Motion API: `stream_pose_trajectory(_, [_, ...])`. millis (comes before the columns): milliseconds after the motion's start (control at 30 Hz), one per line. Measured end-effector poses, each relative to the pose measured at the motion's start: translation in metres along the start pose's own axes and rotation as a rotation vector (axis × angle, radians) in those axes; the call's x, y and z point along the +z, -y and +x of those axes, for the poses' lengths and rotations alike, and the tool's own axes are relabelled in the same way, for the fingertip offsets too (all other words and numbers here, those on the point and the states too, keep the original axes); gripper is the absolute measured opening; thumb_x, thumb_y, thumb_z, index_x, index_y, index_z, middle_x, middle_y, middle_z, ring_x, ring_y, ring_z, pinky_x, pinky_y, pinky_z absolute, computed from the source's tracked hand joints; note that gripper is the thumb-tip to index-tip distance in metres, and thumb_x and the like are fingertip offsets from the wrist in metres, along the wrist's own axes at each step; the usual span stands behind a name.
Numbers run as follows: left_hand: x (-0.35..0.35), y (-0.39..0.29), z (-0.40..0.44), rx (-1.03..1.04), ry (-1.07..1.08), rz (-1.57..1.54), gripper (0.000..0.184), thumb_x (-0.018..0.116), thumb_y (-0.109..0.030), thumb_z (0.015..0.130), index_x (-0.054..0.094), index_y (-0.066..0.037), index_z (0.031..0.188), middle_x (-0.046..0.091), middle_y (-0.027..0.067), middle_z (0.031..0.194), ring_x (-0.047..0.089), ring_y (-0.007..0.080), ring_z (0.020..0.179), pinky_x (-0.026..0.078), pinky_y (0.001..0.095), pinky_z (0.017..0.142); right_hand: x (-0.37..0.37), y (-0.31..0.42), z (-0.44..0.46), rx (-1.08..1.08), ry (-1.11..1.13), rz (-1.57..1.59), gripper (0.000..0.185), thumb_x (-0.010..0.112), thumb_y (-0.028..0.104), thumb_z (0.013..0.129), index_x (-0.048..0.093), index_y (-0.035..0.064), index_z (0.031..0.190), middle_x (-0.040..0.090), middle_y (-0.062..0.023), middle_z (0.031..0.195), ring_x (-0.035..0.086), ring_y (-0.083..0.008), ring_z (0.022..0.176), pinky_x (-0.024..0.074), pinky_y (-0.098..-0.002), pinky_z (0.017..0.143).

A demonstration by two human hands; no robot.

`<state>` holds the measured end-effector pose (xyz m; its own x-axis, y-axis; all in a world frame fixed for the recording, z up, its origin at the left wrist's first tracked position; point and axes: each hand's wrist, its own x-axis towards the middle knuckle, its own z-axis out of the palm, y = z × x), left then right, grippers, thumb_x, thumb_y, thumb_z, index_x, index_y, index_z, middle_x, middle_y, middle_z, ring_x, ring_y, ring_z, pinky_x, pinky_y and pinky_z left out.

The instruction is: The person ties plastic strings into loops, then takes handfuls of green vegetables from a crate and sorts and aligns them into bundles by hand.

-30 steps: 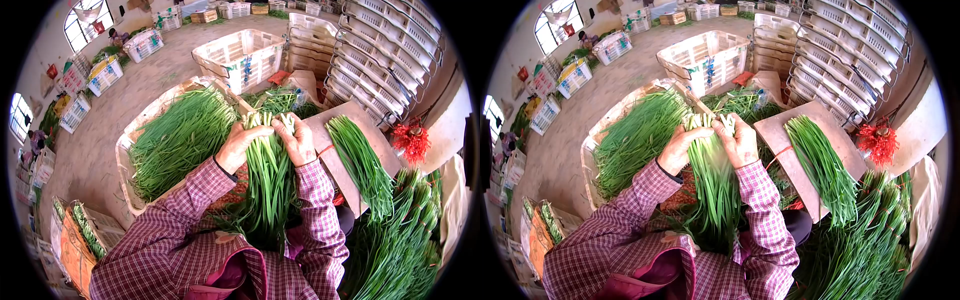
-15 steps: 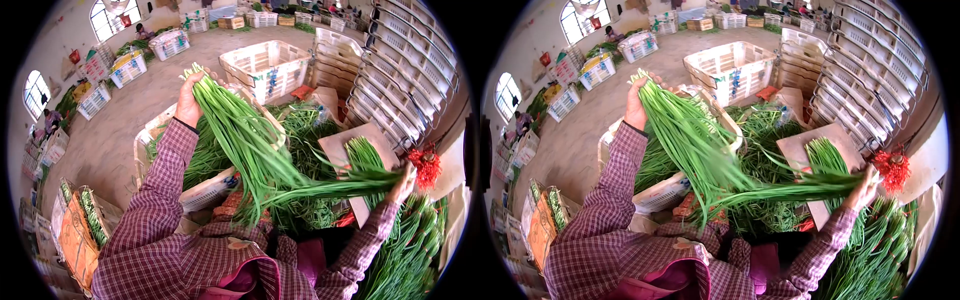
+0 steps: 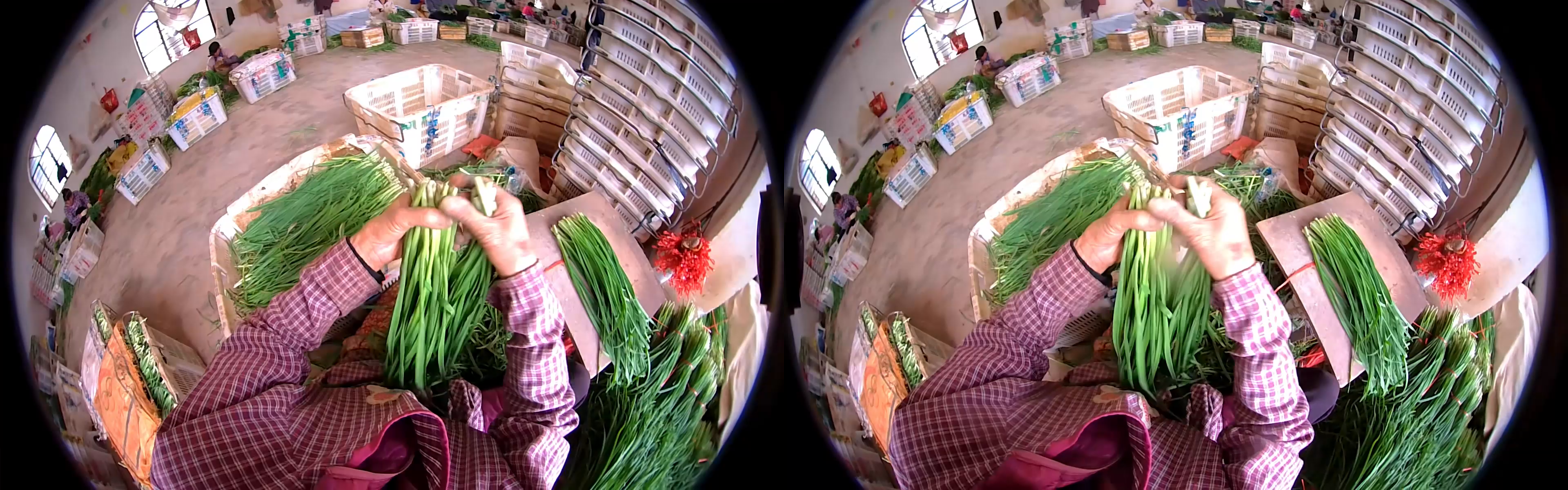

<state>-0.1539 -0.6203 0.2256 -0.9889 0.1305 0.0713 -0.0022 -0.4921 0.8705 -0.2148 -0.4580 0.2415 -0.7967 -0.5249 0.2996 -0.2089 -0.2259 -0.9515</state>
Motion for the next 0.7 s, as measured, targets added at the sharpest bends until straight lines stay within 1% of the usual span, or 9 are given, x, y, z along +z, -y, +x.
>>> stream_pose_trajectory(33, [0.003, 0.001, 0.000, -0.011, 0.010, 0.016, 0.061, 0.063, -0.004, 0.075, 0.041, -0.001, 0.132, 0.056, 0.0092, 0.116, 0.058, 0.0198, 0.103, 0.050, 0.0338, 0.088, 0.002, -0.008, 0.002, -0.011, 0.029, -0.051, 0.028, 0.076, 0.017, 0.080, 0.065, 0.0023, 0.100, 0.064, -0.0001, 0.079, 0.055, -0.0050, 0.067, 0.0462, -0.0223, 0.059])
stream_pose_trajectory(167, [-0.001, 0.009, -0.006, -0.027, -0.006, 0.072, 0.055, 0.063, -0.006, 0.076, 0.045, -0.001, 0.128, 0.058, 0.0083, 0.112, 0.060, 0.0185, 0.098, 0.051, 0.0326, 0.086, 0.000, -0.011, -0.006, 0.008, 0.024, -0.102, 0.023, 0.072, 0.018, 0.083, 0.066, 0.0001, 0.096, 0.063, 0.0019, 0.074, 0.052, -0.0030, 0.058, 0.0431, -0.0207, 0.050])
stream_pose_trajectory(200, [-0.002, 0.011, -0.007, -0.029, -0.004, 0.048, 0.051, 0.063, -0.007, 0.076, 0.048, -0.001, 0.125, 0.058, 0.0080, 0.110, 0.061, 0.0178, 0.096, 0.051, 0.0321, 0.084, -0.001, -0.011, -0.010, 0.021, 0.002, -0.140, 0.017, 0.067, 0.016, 0.086, 0.066, 0.0004, 0.094, 0.063, 0.0020, 0.075, 0.051, -0.0022, 0.062, 0.0425, -0.0197, 0.053])
stream_pose_trajectory(300, [-0.001, 0.011, -0.008, 0.009, -0.068, 0.031, 0.043, 0.063, -0.008, 0.078, 0.053, -0.001, 0.119, 0.061, 0.0067, 0.105, 0.062, 0.0165, 0.092, 0.052, 0.0314, 0.082, -0.002, -0.020, -0.016, -0.075, -0.083, -0.025, 0.015, 0.065, 0.013, 0.087, 0.066, 0.0005, 0.094, 0.063, 0.0021, 0.076, 0.051, -0.0018, 0.065, 0.0421, -0.0187, 0.058])
stream_pose_trajectory(367, [-0.006, 0.017, -0.005, 0.006, -0.090, 0.031, 0.035, 0.062, -0.007, 0.080, 0.055, -0.001, 0.115, 0.062, 0.0058, 0.101, 0.062, 0.0154, 0.090, 0.052, 0.0306, 0.080, -0.004, -0.026, -0.017, -0.035, -0.097, 0.027, 0.014, 0.065, 0.012, 0.087, 0.065, 0.0005, 0.093, 0.063, 0.0022, 0.079, 0.051, -0.0019, 0.068, 0.0423, -0.0185, 0.062])
stream_pose_trajectory(467, [0.000, 0.018, -0.007, 0.106, -0.085, 0.098, 0.030, 0.062, 0.000, 0.082, 0.056, -0.003, 0.112, 0.062, 0.0043, 0.100, 0.061, 0.0136, 0.090, 0.052, 0.0287, 0.079, -0.001, -0.030, -0.018, -0.044, -0.127, 0.030, 0.018, 0.070, 0.014, 0.084, 0.064, -0.0001, 0.094, 0.062, 0.0009, 0.081, 0.053, -0.0051, 0.070, 0.0448, -0.0208, 0.066])
stream_pose_trajectory(500, [0.000, 0.021, -0.006, 0.103, -0.084, 0.099, 0.030, 0.062, 0.000, 0.082, 0.056, -0.003, 0.112, 0.062, 0.0043, 0.100, 0.061, 0.0136, 0.090, 0.052, 0.0287, 0.079, -0.004, -0.041, -0.014, -0.142, -0.099, -0.037, 0.021, 0.073, 0.015, 0.082, 0.064, 0.0003, 0.094, 0.061, -0.0015, 0.085, 0.055, -0.0074, 0.075, 0.0459, -0.0228, 0.070])
stream_pose_trajectory(567, [-0.001, 0.026, -0.004, 0.257, -0.089, 0.199, 0.031, 0.062, 0.003, 0.082, 0.055, -0.003, 0.112, 0.062, 0.0031, 0.100, 0.061, 0.0130, 0.089, 0.052, 0.0285, 0.078, -0.003, -0.045, -0.014, -0.212, -0.070, -0.162, 0.022, 0.074, 0.015, 0.080, 0.064, 0.0016, 0.094, 0.060, -0.0032, 0.090, 0.056, -0.0088, 0.079, 0.0459, -0.0240, 0.073])
stream_pose_trajectory(700, [0.002, 0.027, -0.004, 0.191, -0.049, 0.158, 0.028, 0.063, 0.002, 0.082, 0.055, -0.003, 0.109, 0.061, 0.0023, 0.098, 0.061, 0.0121, 0.087, 0.051, 0.0260, 0.074, -0.001, -0.033, -0.022, -0.158, -0.144, -0.090, 0.019, 0.071, 0.016, 0.083, 0.064, 0.0015, 0.092, 0.063, -0.0012, 0.076, 0.055, -0.0071, 0.069, 0.0468, -0.0234, 0.066])
